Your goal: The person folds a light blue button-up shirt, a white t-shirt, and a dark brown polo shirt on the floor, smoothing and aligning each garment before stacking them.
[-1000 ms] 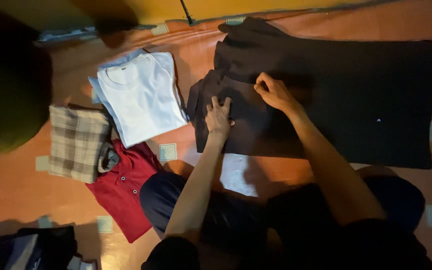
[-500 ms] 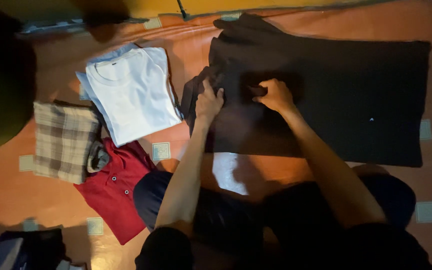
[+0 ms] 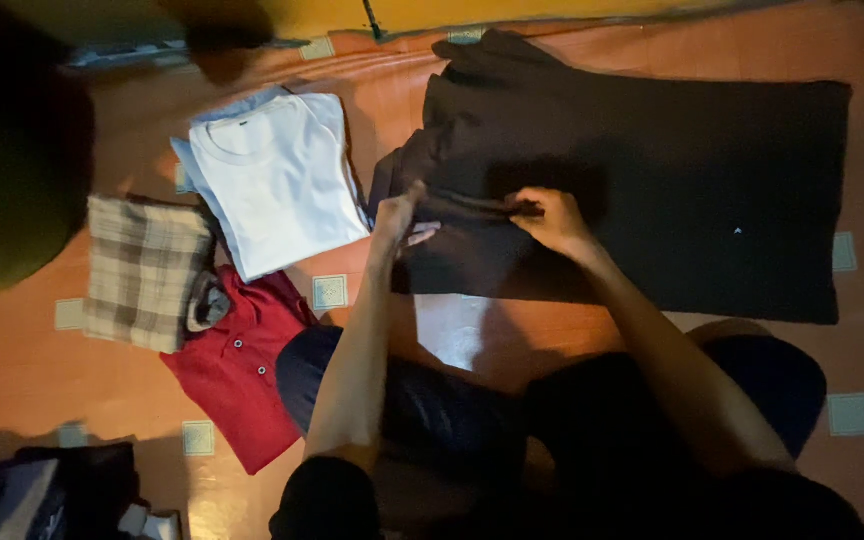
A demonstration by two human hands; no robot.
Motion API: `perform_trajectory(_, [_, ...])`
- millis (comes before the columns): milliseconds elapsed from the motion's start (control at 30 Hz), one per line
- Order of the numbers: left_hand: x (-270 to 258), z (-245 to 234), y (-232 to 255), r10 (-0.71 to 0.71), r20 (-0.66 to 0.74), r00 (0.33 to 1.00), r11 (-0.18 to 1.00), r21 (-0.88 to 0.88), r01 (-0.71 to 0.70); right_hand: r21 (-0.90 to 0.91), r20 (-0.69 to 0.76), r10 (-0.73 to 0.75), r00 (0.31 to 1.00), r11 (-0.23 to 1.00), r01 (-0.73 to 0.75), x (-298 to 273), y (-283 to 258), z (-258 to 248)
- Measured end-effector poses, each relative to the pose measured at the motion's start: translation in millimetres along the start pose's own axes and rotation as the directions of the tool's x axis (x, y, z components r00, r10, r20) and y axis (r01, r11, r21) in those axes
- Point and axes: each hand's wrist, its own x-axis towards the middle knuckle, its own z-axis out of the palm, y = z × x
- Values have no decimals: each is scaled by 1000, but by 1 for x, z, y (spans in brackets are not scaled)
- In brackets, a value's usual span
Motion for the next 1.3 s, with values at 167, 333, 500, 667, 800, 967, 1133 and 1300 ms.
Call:
perform_trajectory(167, [10, -34, -51, 230, 154, 961, 884, 379, -272, -104, 145, -97, 985, 988, 112, -39, -24, -11])
perform_trajectory(333, [-42, -26, -46, 394, 259, 882, 679, 564, -469, -286, 158, 23, 987, 958, 24, -68, -62, -22])
perform_trajectory(500, [-3, -33, -83, 817, 360, 451, 171, 595, -785, -486, 216, -31, 976, 864, 135, -83, -59, -18])
perform_trajectory(667, [-53, -4, -64, 783, 324, 531, 75, 798, -597, -624, 285, 101, 953, 774, 105, -93, -70, -15])
perform_trajectory(800, [-102, 26, -34, 671, 256, 696, 8, 936, -352, -524, 32, -33, 999, 851, 45, -95, -19, 9])
perform_trajectory(967, [-109, 42, -44, 572, 289, 767, -22, 941, -338, -518, 161, 17, 987, 853, 70, -98, -32, 8])
perform_trajectory(1133, [-101, 40, -59, 600, 299, 742, -57, 941, -333, -629, 231, 133, 964, 776, 44, -101, -26, 15])
perform_trajectory(1300, [-118, 57, -37, 484, 368, 794, -276, 925, -260, -497, 165, -34, 986, 860, 113, -105, -26, -12])
